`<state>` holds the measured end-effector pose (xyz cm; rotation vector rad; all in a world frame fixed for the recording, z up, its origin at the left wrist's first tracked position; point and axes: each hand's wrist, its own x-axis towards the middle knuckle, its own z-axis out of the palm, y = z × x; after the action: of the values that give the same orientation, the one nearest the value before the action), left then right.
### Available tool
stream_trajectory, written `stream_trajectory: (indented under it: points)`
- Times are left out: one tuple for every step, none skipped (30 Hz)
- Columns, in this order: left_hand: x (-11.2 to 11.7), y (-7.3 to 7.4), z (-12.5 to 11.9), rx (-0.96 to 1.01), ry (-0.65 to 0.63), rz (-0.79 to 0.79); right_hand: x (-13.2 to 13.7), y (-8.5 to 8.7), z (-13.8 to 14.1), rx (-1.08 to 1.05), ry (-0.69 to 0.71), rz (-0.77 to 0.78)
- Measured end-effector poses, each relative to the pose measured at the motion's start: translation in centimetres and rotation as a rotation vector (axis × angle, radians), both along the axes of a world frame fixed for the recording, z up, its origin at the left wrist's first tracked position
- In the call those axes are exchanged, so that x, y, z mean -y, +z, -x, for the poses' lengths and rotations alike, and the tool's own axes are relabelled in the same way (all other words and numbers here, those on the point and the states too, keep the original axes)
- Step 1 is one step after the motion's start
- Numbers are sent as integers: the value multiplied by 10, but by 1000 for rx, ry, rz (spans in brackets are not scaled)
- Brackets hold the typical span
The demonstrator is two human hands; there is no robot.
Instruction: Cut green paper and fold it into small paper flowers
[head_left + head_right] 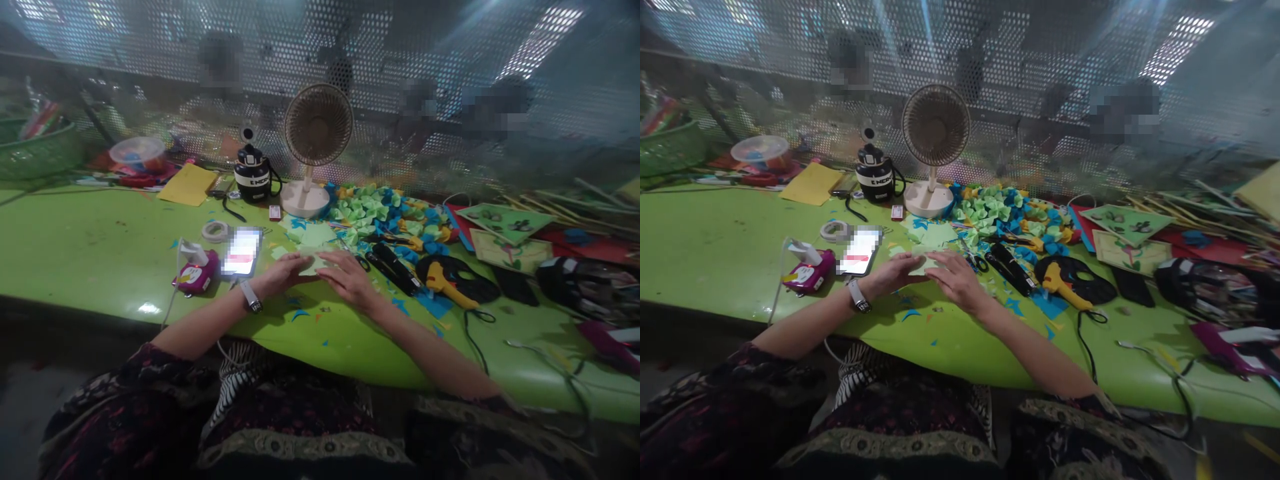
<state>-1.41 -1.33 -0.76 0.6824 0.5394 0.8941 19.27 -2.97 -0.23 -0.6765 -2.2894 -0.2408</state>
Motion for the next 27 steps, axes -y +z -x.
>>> stream_trajectory:
  points:
    - [1,0,0,2,-8,-3,1,-2,1,-34,-4,18]
    - [2,1,-1,2,-16,-5,1,-4,2,-63,-18,38]
    - [3,1,-1,-1,-30,-4,1,-5,2,-90,-38,58]
    - [4,2,-1,-8,-38,-2,0,-7,1,-115,-55,80]
    - [5,3,-1,-16,-44,1,0,-8,0,-142,-65,105]
    - [5,3,-1,-22,-51,6,0,-8,-1,-171,-70,136]
    - [6,3,0,-26,-57,10,0,-8,-2,-207,-75,173]
    - [6,3,0,-27,-65,13,1,-8,-2,-248,-84,212]
    - [7,3,0,-27,-72,15,2,-8,-2,-293,-95,249]
    - [7,2,0,-28,-77,14,4,-8,-1,-336,-103,280]
    - [7,1,0,-30,-78,10,5,-7,0,-375,-108,305]
    - [7,0,0,-34,-77,6,7,-7,1,-414,-107,330]
    - [7,0,0,-38,-79,-1,8,-7,3,-453,-104,356]
    - [7,-1,0,-41,-86,-10,8,-7,4,-496,-104,391]
    - [6,-2,0,-40,-96,-25,9,-7,6,-545,-112,437]
    - [6,-2,0,-37,-108,-42,9,-8,7,-596,-121,492]
    - [6,-2,0,-30,-121,-62,8,-8,8,-645,-129,551]
    - [7,-2,0,-22,-137,-83,8,-9,9,-685,-134,612]
    - [7,-2,1,-15,-152,-106,8,-9,10,-715,-136,668]
    - [8,-2,1,-14,-162,-132,8,-9,10,-733,-136,712]
    - [9,-2,1,-28,-165,-164,9,-8,11,-738,-137,741]
    - [9,-2,1,-60,-158,-203,9,-8,11,-732,-143,758]
    - [10,-2,0,-109,-140,-242,10,-7,11,-719,-152,764]
    - [11,-2,0,-170,-118,-274,10,-6,11,-698,-164,760]
    - [11,-2,-1,-231,-100,-294,11,-5,11,-675,-178,748]
    - [11,-2,-1,-283,-93,-300,11,-4,10,-651,-193,733]
    - [11,-2,-1,-318,-95,-296,11,-2,10,-631,-208,717]
